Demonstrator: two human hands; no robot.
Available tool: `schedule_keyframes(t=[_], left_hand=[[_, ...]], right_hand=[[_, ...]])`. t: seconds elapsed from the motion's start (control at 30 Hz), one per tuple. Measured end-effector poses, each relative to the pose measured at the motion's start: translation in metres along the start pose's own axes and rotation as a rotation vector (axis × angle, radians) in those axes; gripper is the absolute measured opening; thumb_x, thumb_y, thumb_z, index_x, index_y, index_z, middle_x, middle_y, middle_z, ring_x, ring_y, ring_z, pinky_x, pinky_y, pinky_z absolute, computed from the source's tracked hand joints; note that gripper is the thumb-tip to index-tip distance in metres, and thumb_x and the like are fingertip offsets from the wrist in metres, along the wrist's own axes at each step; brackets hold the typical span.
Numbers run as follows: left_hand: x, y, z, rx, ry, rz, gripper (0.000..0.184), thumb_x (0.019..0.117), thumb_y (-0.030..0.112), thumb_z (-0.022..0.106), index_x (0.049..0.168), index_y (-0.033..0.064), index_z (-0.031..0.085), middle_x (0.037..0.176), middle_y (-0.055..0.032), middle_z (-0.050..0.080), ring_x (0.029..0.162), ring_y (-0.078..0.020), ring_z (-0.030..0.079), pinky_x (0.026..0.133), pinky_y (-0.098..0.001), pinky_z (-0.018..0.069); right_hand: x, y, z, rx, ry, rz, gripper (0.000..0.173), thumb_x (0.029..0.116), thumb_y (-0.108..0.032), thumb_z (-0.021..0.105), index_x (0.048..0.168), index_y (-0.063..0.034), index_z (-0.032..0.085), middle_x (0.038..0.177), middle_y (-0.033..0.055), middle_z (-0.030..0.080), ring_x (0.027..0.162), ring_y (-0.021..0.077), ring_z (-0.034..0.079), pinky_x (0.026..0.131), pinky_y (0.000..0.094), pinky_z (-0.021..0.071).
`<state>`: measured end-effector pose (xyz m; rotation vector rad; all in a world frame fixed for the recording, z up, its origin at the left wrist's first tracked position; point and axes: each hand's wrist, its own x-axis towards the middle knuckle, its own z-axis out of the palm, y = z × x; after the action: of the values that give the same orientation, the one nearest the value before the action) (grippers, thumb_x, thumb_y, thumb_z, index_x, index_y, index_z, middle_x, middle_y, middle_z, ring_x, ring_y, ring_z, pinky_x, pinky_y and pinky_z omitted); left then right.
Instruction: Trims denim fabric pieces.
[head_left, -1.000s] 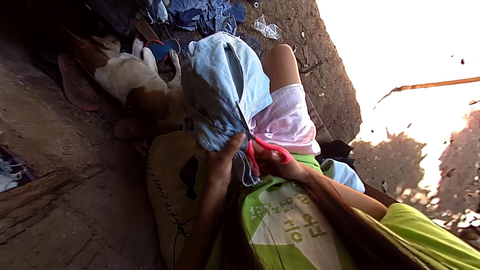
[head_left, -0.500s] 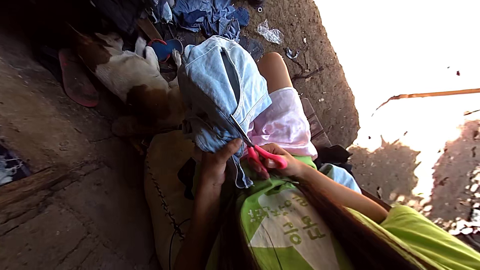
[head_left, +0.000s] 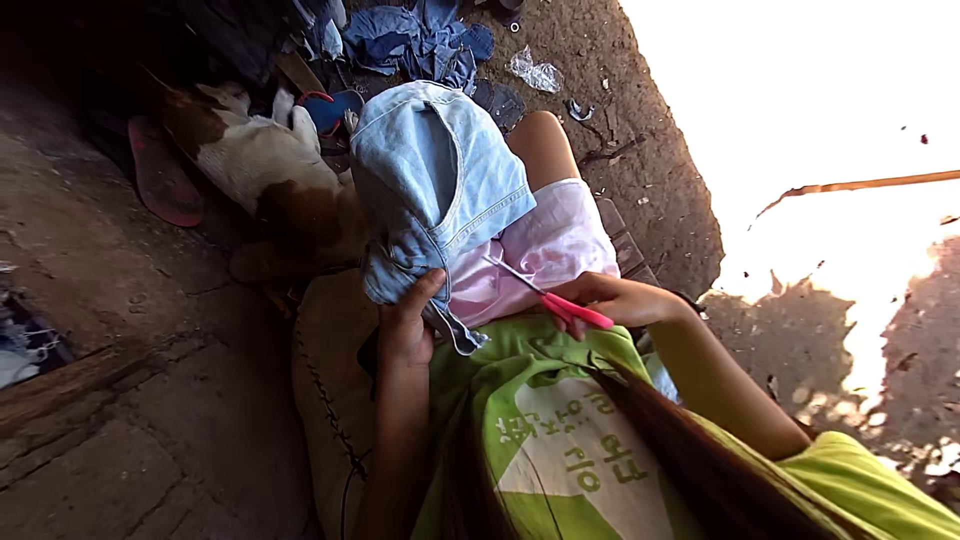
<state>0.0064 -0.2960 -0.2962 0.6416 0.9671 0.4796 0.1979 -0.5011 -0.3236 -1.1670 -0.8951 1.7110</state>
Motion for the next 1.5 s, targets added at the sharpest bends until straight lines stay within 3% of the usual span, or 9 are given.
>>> schedule_keyframes(t=[0.13,0.3,0.43,0.6,0.8,1.07,1.27,1.37,1.5], left_hand=[[0.001,-0.001,0.003,-0.045,0.036,0.020,0.025,0.0809,0.003,0.071,0.103,0.0132,0.065,0.083,0.0004,0.071,0.068,-0.0062,0.067,0.065,-0.0233,0.0588],[-0.002,-0.003,0.009,-0.049,0.059,0.043,0.023,0.0845,-0.002,0.063,0.102,0.0118,0.065,0.083,-0.0005,0.070,0.067,-0.0066,0.066,0.064,-0.0233,0.0584],[-0.005,-0.001,0.011,0.026,0.063,0.061,0.025,0.0848,-0.003,0.061,0.105,0.0116,0.063,0.084,0.0007,0.070,0.070,-0.0061,0.067,0.067,-0.0233,0.0592],[-0.009,-0.004,0.015,0.120,0.068,0.106,0.033,0.0816,-0.010,0.062,0.109,0.0084,0.062,0.090,0.0016,0.072,0.082,-0.0062,0.070,0.077,-0.0249,0.0605],[-0.007,-0.008,0.020,0.087,0.094,0.123,0.032,0.0801,-0.010,0.063,0.107,0.0083,0.063,0.089,0.0015,0.072,0.082,-0.0064,0.070,0.076,-0.0250,0.0603],[0.001,-0.009,0.015,0.085,0.102,0.164,0.028,0.0806,-0.006,0.061,0.103,0.0099,0.063,0.085,0.0030,0.072,0.079,-0.0049,0.070,0.075,-0.0243,0.0600],[0.013,-0.005,0.005,0.063,0.111,0.231,0.032,0.0825,-0.001,0.065,0.113,0.0098,0.062,0.097,0.0013,0.072,0.092,-0.0079,0.070,0.085,-0.0298,0.0599],[0.023,-0.002,-0.002,0.024,0.088,0.244,0.031,0.0864,0.002,0.063,0.115,0.0113,0.060,0.099,0.0013,0.072,0.090,-0.0090,0.070,0.083,-0.0302,0.0601],[0.032,0.003,-0.007,-0.015,0.087,0.234,0.031,0.0885,0.004,0.061,0.118,0.0114,0.059,0.100,-0.0006,0.071,0.086,-0.0110,0.070,0.080,-0.0306,0.0609]], right_hand=[[-0.008,-0.015,-0.015,-0.093,0.160,-0.020,0.025,0.0995,-0.034,0.056,0.096,-0.0118,0.067,0.082,-0.0158,0.066,0.074,-0.0089,0.060,0.068,0.0121,0.0511],[0.033,-0.029,-0.006,-0.433,0.597,0.041,0.022,0.0986,-0.020,0.053,0.107,-0.0045,0.065,0.080,0.0018,0.067,0.069,0.0084,0.062,0.063,0.0306,0.0526],[0.068,-0.030,0.008,-0.538,0.604,-0.027,0.020,0.1003,-0.018,0.057,0.111,-0.0029,0.064,0.084,0.0067,0.067,0.068,0.0150,0.062,0.062,0.0368,0.0530],[0.092,-0.023,0.019,-0.487,0.644,-0.234,0.034,0.0926,-0.021,0.066,0.118,0.0007,0.058,0.107,0.0115,0.068,0.089,0.0173,0.065,0.071,0.0337,0.0533],[0.101,-0.023,0.014,-0.450,0.756,-0.298,0.037,0.0977,-0.023,0.059,0.125,-0.0003,0.053,0.115,0.0109,0.065,0.096,0.0126,0.064,0.072,0.0268,0.0532],[0.105,0.003,0.004,-0.500,0.951,-0.268,0.041,0.0968,-0.022,0.061,0.130,-0.0004,0.051,0.126,0.0165,0.061,0.106,0.0238,0.062,0.081,0.0388,0.0524],[0.113,0.012,-0.008,-0.657,1.072,-0.340,0.059,0.0856,-0.023,0.076,0.130,0.0065,0.052,0.136,0.0256,0.055,0.130,0.0389,0.051,0.108,0.0513,0.0412],[0.120,0.020,-0.019,-0.632,1.080,-0.328,0.058,0.0786,-0.017,0.081,0.124,0.0092,0.056,0.128,0.0281,0.058,0.122,0.0354,0.057,0.102,0.0460,0.0482],[0.119,0.017,-0.019,-0.587,1.073,-0.307,0.046,0.0802,-0.004,0.077,0.120,0.0080,0.057,0.120,0.0250,0.061,0.106,0.0313,0.064,0.090,0.0439,0.0541]])
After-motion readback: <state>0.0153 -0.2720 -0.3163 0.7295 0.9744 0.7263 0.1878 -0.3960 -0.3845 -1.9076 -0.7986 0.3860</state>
